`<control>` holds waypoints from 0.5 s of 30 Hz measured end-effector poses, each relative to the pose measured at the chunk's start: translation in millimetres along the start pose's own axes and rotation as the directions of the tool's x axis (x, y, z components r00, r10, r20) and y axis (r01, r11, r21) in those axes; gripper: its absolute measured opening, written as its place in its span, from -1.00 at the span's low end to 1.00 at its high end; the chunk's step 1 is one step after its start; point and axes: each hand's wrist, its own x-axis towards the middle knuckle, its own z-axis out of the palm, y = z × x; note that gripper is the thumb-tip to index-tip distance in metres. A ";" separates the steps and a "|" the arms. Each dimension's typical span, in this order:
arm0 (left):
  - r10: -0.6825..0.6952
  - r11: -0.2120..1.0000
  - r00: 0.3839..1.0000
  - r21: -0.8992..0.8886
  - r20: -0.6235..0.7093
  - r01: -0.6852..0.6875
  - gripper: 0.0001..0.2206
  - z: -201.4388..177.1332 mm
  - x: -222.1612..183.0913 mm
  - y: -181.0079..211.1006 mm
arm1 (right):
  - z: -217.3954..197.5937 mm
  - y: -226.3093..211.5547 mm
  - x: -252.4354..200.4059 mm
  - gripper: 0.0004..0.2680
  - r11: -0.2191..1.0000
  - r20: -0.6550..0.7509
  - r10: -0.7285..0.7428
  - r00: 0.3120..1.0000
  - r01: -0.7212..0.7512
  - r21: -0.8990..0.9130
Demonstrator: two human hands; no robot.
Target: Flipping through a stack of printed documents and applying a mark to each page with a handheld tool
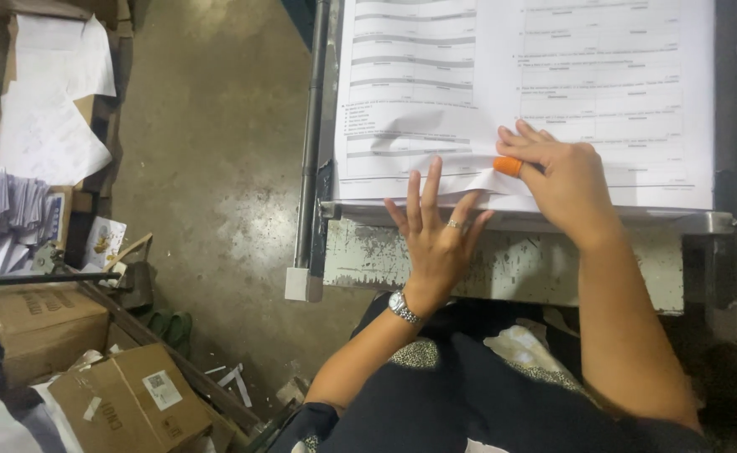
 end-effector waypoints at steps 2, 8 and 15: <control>0.007 1.000 1.000 -0.018 0.003 -0.007 -0.70 5.9 -4.9 -5.2 | -1.1 4.0 0.8 -0.81 1.000 -0.023 -0.003 1.000 0.003 -0.023; 0.030 0.999 0.999 -0.022 0.030 -0.029 -0.60 5.8 -7.5 -12.8 | -6.4 8.9 4.1 -0.78 0.991 -0.010 -0.093 0.996 0.092 -0.099; 0.069 0.997 0.998 0.020 0.014 -0.069 -0.63 6.8 -11.4 -17.0 | 5.1 14.5 -6.0 -0.75 0.981 -0.079 -0.122 0.989 0.108 -0.160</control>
